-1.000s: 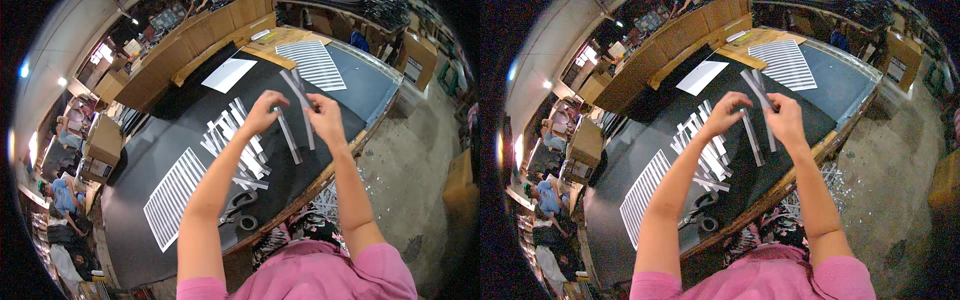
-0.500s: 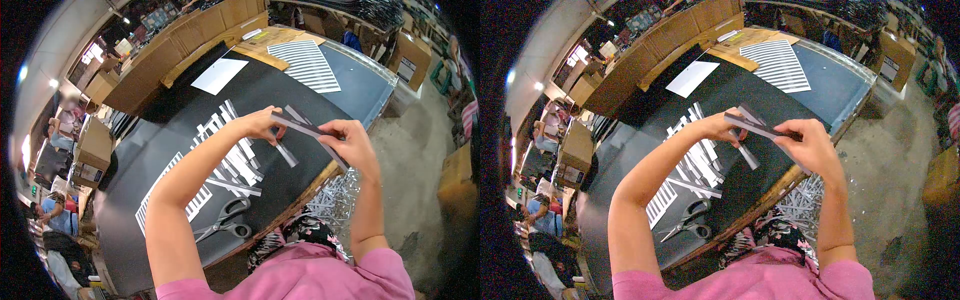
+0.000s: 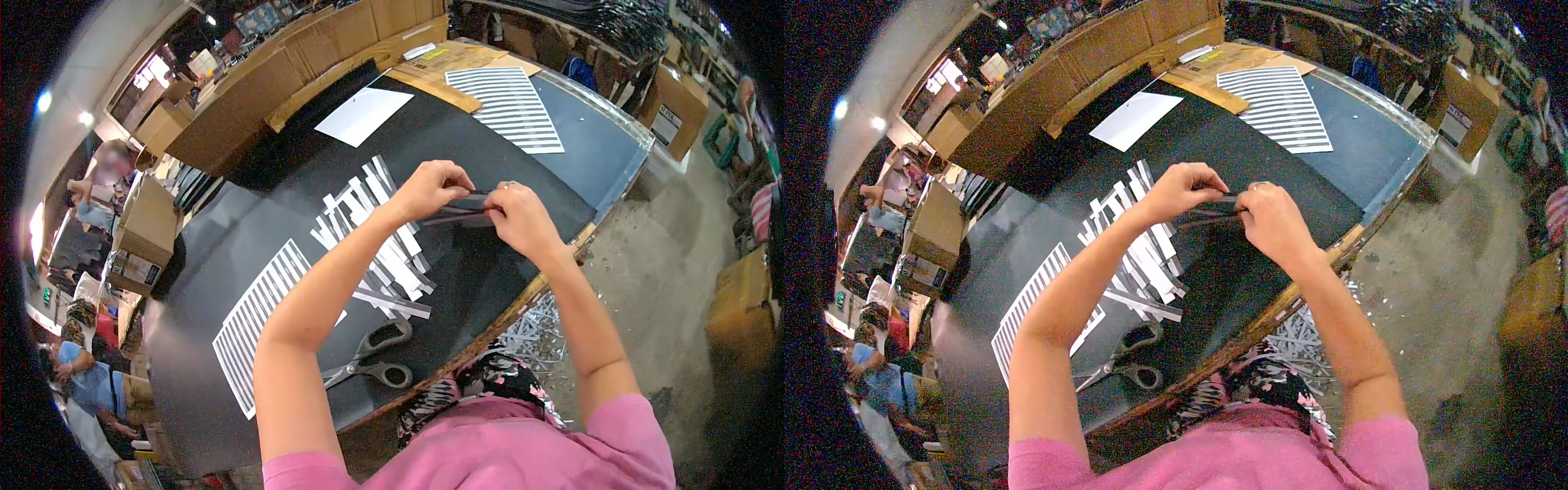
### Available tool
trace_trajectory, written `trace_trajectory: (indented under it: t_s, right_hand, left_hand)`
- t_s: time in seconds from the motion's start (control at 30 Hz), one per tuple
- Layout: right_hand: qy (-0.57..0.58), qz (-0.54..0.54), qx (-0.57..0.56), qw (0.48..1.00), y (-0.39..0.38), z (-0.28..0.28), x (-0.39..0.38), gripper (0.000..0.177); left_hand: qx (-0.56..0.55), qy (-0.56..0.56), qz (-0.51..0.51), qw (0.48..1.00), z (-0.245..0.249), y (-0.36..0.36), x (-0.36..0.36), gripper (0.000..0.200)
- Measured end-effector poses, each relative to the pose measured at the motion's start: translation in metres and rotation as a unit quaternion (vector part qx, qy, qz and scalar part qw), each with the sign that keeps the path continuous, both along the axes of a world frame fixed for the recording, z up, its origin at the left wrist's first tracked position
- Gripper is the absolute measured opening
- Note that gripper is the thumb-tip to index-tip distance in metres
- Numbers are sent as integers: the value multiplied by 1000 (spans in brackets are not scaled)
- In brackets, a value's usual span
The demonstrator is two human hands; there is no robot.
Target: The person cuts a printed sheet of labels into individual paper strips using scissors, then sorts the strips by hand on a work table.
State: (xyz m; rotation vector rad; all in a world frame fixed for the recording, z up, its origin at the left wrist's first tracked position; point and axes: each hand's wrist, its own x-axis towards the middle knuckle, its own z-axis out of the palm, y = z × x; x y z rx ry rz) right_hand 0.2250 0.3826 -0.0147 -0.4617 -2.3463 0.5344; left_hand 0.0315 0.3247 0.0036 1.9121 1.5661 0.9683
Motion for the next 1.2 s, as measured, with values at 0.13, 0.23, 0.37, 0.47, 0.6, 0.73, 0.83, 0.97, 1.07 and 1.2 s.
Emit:
trace_trajectory:
  t_s: [0.13,0.23,0.37,0.47,0.6,0.73,0.83,0.97,1.07,1.2]
  right_hand:
    - [-26,-1,63,998,2,-6,-15,12]
    - [-23,-2,69,997,2,-8,-19,12]
    - [2,0,80,997,6,-13,-14,10]
    - [-46,20,25,998,5,4,1,7]
    - [-128,67,10,990,-6,33,34,5]
    - [-144,111,-4,983,-17,40,63,5]
    - [-147,107,-3,983,-21,42,72,4]
    - [-126,107,13,986,-21,34,72,2]
    - [-93,116,23,989,-17,25,61,2]
    - [-65,97,-4,993,-14,27,43,4]
  left_hand:
    - [-6,30,20,999,-12,-6,11,17]
    - [3,29,24,999,-21,-7,10,21]
    - [31,50,-7,998,-19,-10,7,22]
    - [69,121,-30,990,-19,-6,3,21]
    - [17,120,-43,992,-7,-4,-2,21]
    - [-2,184,-74,980,-9,-11,5,22]
    - [49,288,-79,953,-6,-12,14,23]
    - [95,355,-63,928,-13,-8,24,21]
    - [115,380,-49,917,-17,-4,26,21]
    - [134,279,-18,951,-22,4,15,16]
